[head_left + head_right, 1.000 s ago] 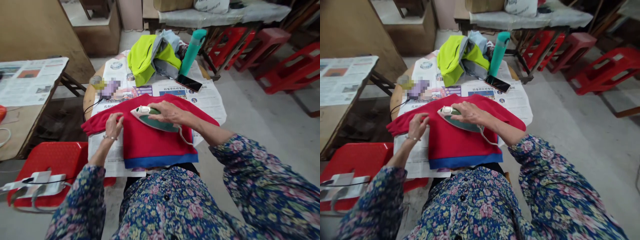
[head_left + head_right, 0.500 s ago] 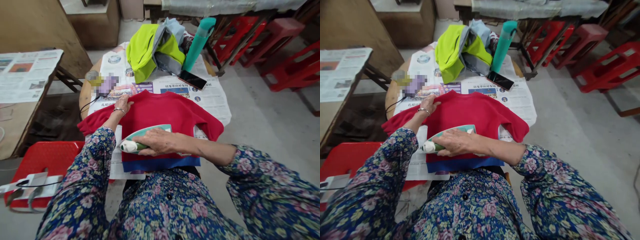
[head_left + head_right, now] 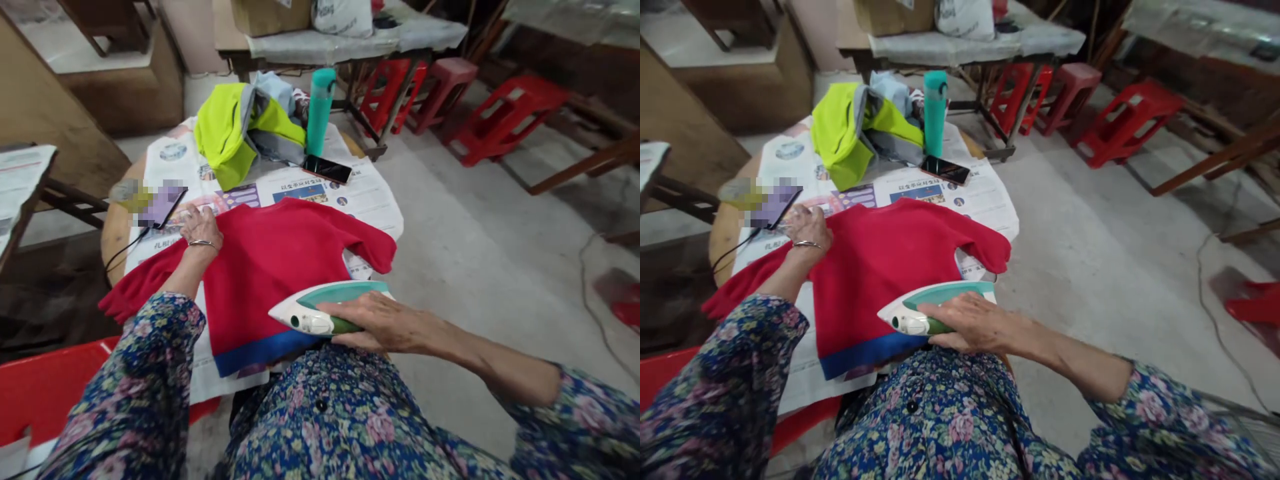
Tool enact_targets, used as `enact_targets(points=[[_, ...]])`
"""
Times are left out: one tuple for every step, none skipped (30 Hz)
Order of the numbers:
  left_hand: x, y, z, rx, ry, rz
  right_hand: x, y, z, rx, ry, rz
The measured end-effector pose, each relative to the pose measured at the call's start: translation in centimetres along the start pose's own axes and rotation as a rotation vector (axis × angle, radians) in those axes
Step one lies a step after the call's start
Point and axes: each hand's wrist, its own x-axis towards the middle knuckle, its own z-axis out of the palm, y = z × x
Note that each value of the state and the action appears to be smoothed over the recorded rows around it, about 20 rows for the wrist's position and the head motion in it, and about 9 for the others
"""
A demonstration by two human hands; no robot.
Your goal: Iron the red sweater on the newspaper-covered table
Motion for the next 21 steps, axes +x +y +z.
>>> enact_targets(points=[[0.1, 1.8, -0.5, 0.012, 0.03, 0.112, -0.9, 0.3, 0.3, 0.008, 0.045, 0.024], [0.3, 4.0, -0.9, 0.019, 0.029, 0.245, -1.6, 0.5, 0.6, 0.02, 0.086, 0.038], [0.4, 6.8, -1.2, 0.039, -0.016, 0.382, -2.1, 0.7, 0.9, 0.03, 0.111, 0.04], [0.4, 9.8, -1.4, 0.034, -0.054, 0.503, -2.3, 0.8, 1.3, 0.038, 0.124, 0.034], [0.4, 13.1, -1.4, 0.025, -0.086, 0.6, -2.3, 0.8, 1.7, 0.042, 0.127, 0.022], [0.2, 16.4, -1.2, 0.017, -0.115, 0.7, -2.2, 0.8, 2.1, 0.042, 0.128, 0.01], [0.0, 19.7, -0.8, 0.013, -0.15, 0.796, -2.0, 0.7, 2.4, 0.036, 0.128, -0.002], [-0.4, 22.6, -0.3, 0.022, -0.196, 0.903, -1.7, 0.5, 2.7, 0.023, 0.124, -0.015], [-0.8, 25.3, 0.3, 0.033, -0.232, 0.989, -1.5, 0.3, 3.0, 0.001, 0.119, -0.026], [-1.2, 27.5, 0.9, 0.041, -0.252, 1.036, -1.3, 0.1, 3.2, -0.026, 0.112, -0.035], [-1.7, 29.3, 1.4, 0.053, -0.281, 1.073, -1.1, 0.0, 3.4, -0.058, 0.101, -0.042], [-2.1, 30.7, 1.9, 0.065, -0.303, 1.098, -1.1, -0.2, 3.6, -0.088, 0.095, -0.05], [-2.4, 31.6, 2.2, 0.075, -0.321, 1.11, -1.0, -0.3, 3.7, -0.111, 0.093, -0.06], [-2.7, 32.3, 2.5, 0.083, -0.335, 1.116, -1.0, -0.3, 3.8, -0.126, 0.099, -0.068], [-2.8, 32.6, 2.5, 0.087, -0.343, 1.118, -1.1, -0.3, 4.0, -0.129, 0.111, -0.077], [-2.6, 32.7, 2.4, 0.091, -0.344, 1.116, -1.1, -0.2, 4.1, -0.123, 0.127, -0.086], [-2.3, 32.7, 2.3, 0.084, -0.336, 1.106, -1.1, -0.1, 4.1, -0.111, 0.143, -0.093], [-1.9, 32.7, 2.1, 0.058, -0.316, 1.086, -1.1, 0.1, 4.2, -0.095, 0.157, -0.101], [-1.2, 32.6, 1.9, 0.009, -0.286, 1.053, -1.0, 0.2, 4.1, -0.082, 0.167, -0.106], [-0.5, 32.5, 1.9, -0.062, -0.25, 1.012, -0.9, 0.4, 4.0, -0.073, 0.175, -0.111], [0.3, 32.4, 2.0, -0.151, -0.218, 0.967, -0.8, 0.5, 3.9, -0.07, 0.182, -0.111]])
